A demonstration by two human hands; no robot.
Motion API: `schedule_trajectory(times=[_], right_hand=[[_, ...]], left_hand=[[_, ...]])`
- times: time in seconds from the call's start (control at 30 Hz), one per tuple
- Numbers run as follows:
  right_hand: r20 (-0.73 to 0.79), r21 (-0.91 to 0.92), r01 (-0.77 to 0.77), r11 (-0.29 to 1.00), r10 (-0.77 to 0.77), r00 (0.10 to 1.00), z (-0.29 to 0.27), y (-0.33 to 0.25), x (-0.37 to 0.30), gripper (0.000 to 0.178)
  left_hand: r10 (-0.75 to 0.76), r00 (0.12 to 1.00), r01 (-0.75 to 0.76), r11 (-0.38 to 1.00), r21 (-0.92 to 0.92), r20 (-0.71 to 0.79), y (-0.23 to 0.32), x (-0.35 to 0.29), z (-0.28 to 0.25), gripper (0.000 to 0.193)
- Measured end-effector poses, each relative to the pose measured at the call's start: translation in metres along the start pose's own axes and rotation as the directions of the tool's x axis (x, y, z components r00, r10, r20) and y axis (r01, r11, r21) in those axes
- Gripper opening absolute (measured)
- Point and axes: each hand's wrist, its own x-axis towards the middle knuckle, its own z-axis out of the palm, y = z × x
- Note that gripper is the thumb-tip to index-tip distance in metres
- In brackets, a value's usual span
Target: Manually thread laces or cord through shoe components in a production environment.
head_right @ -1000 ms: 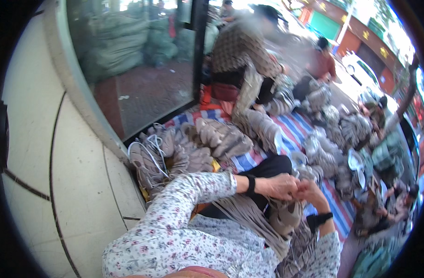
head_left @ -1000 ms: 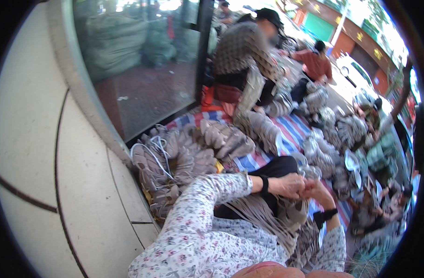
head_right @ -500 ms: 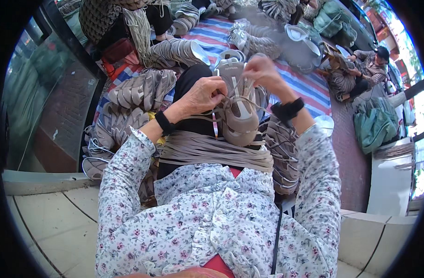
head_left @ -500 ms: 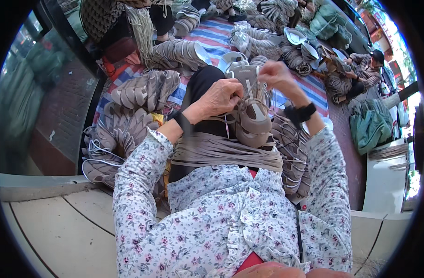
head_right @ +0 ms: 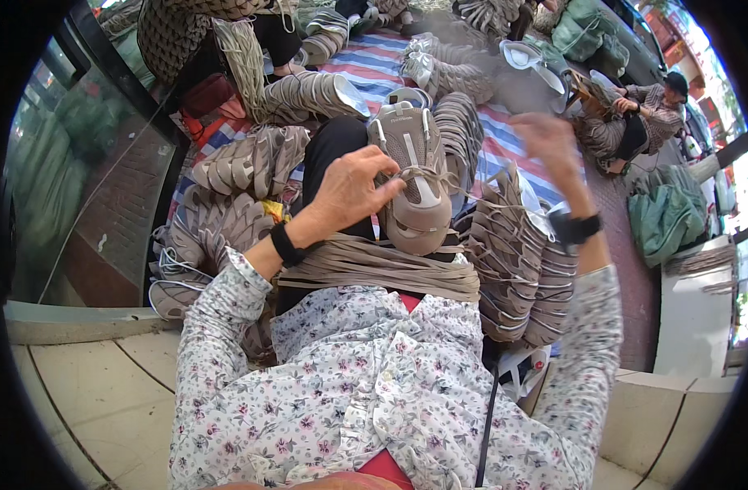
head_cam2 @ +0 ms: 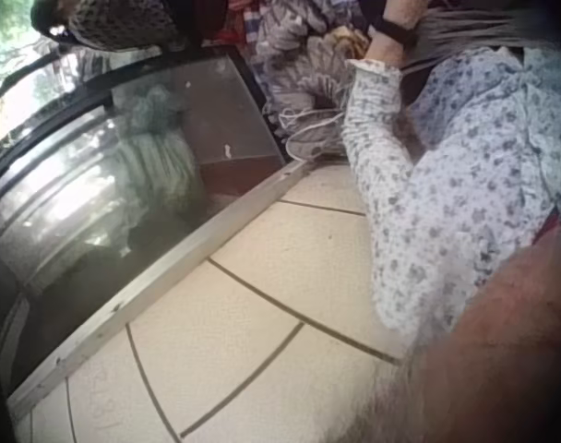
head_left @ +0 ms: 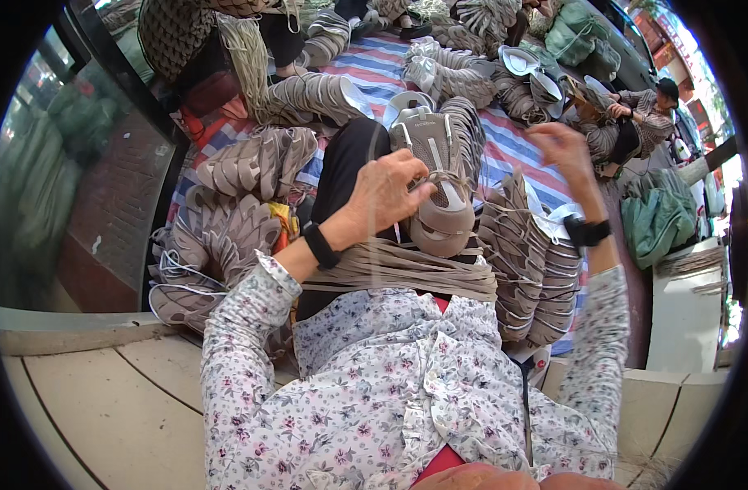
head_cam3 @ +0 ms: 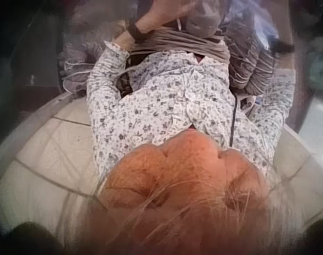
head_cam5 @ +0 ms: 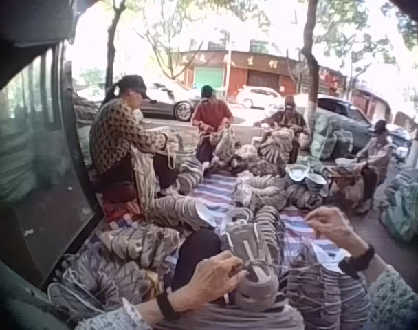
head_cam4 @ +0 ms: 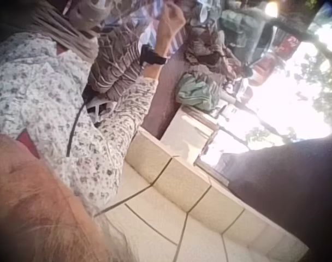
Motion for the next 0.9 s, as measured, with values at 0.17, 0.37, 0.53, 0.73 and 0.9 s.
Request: schedule_trajectory(times=[0.17, 0.37, 0.53, 0.73, 0.9], right_hand=[[0.215, 0.047, 0.328, 0.943, -0.330, 0.919, 0.106, -0.024, -0.013, 0.018], [0.180, -0.110, 0.422, 0.900, -0.400, 0.899, 0.130, -0.020, -0.015, 0.006], [0.121, -0.111, 0.403, 0.909, -0.390, 0.913, 0.134, -0.024, -0.015, 0.006], [0.261, 0.254, 0.048, 0.966, -0.116, 0.958, 0.124, -0.027, -0.007, 0.010], [0.457, 0.658, -0.348, 0.667, 0.013, 0.889, 0.116, -0.016, 0.002, 0.013]], left_hand=[[-0.071, 0.995, 0.062, 0.989, 0.135, 0.064, 0.010, 0.007, 0.020, 0.024], [0.004, 0.996, -0.021, 0.981, 0.195, 0.086, 0.000, 0.019, 0.032, 0.020], [0.038, 0.997, -0.047, 0.989, 0.137, 0.065, -0.008, 0.019, 0.035, 0.015], [-0.401, 0.851, 0.512, 0.780, -0.361, 0.340, 0.000, 0.025, 0.021, 0.013], [-0.368, 0.857, 0.496, 0.779, -0.385, 0.360, -0.009, 0.023, 0.010, 0.014]])
